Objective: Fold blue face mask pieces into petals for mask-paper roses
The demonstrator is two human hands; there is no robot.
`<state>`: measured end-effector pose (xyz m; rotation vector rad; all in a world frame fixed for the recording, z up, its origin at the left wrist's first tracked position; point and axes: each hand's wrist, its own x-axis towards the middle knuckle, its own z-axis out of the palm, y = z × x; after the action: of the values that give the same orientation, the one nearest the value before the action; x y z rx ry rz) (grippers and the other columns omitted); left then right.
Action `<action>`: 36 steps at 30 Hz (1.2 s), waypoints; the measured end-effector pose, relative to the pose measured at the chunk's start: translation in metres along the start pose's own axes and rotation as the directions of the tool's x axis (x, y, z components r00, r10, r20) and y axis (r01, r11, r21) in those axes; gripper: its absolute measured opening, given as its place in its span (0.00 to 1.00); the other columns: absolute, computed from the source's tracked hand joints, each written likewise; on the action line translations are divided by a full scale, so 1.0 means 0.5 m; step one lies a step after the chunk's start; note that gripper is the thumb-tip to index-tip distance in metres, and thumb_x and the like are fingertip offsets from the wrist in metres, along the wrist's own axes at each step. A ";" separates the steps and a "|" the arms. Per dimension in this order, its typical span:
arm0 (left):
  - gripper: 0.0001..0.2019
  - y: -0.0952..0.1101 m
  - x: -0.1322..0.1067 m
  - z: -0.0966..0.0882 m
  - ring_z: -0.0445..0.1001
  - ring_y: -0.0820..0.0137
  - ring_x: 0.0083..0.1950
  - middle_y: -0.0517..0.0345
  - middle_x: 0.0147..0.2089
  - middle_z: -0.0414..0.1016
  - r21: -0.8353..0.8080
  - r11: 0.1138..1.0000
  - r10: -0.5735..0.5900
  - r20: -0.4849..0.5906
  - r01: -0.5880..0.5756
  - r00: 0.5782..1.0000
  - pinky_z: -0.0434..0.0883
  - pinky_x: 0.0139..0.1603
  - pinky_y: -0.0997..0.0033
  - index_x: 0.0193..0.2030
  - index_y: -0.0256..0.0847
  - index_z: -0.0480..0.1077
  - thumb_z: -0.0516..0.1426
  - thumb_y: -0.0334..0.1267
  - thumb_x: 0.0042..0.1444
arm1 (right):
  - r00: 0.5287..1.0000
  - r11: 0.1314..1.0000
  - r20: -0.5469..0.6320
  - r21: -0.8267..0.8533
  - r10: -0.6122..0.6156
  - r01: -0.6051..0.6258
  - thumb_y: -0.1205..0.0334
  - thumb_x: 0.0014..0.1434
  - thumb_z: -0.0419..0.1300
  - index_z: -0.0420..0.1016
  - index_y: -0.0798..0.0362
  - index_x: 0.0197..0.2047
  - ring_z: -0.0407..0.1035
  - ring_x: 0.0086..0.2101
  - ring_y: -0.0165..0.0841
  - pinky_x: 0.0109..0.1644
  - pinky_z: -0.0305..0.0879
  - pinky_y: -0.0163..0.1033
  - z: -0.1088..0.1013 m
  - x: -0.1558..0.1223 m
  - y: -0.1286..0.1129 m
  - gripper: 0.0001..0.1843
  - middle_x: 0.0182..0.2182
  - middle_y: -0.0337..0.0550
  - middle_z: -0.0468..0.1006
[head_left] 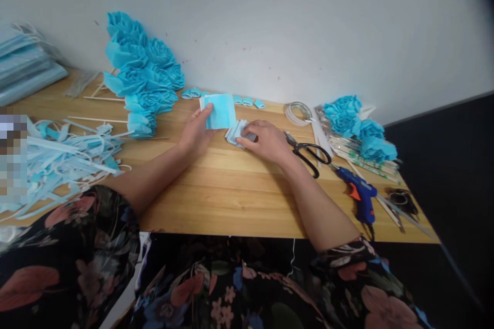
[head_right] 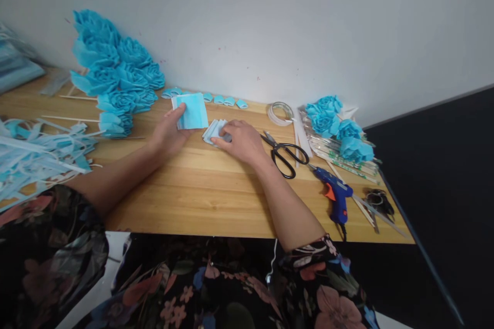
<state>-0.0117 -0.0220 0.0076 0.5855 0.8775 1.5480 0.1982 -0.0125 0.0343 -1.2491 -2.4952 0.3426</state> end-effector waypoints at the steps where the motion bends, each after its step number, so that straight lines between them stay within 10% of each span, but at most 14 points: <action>1: 0.17 0.000 -0.003 0.001 0.81 0.59 0.53 0.51 0.45 0.83 0.006 1.000 -0.009 0.014 0.008 1.000 0.80 0.55 0.58 0.48 0.39 0.73 0.66 0.46 0.59 | 1.000 1.000 0.007 0.010 -0.004 0.004 0.46 0.66 0.61 0.82 0.52 0.39 0.75 0.49 0.45 0.56 0.66 0.48 -0.001 0.000 0.000 0.18 0.46 0.51 0.83; 12: 0.15 0.001 -0.006 0.003 0.80 0.57 0.55 0.49 0.45 0.83 0.024 1.000 -0.018 0.031 0.017 0.999 0.79 0.56 0.58 0.46 0.39 0.74 0.67 0.46 0.58 | 0.952 0.960 -0.136 -0.015 0.274 -0.278 0.64 0.70 0.49 0.80 0.55 0.57 0.74 0.53 0.49 0.57 0.67 0.52 0.005 0.009 0.034 0.21 0.53 0.54 0.82; 27: 0.17 0.004 -0.006 0.003 0.81 0.58 0.54 0.50 0.45 0.84 0.012 0.998 -0.065 0.057 0.064 0.996 0.79 0.55 0.59 0.48 0.39 0.74 0.67 0.47 0.57 | 0.990 0.990 -0.096 0.104 0.103 -0.093 0.67 0.69 0.50 0.82 0.53 0.49 0.74 0.52 0.45 0.62 0.64 0.50 0.026 0.014 0.039 0.19 0.51 0.48 0.84; 36: 0.13 0.008 -0.021 0.017 0.81 0.59 0.50 0.52 0.42 0.83 0.026 0.997 -0.078 0.025 0.077 0.997 0.80 0.54 0.57 0.44 0.40 0.74 0.66 0.46 0.59 | 0.987 0.977 -0.090 0.177 0.135 -0.118 0.67 0.66 0.50 0.77 0.55 0.61 0.74 0.53 0.45 0.61 0.67 0.52 0.027 0.013 0.037 0.24 0.54 0.50 0.83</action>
<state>-0.0059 -0.0307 0.0171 0.5821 0.8910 1.4579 0.2027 0.0030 0.0168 -1.3235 -2.2544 0.5010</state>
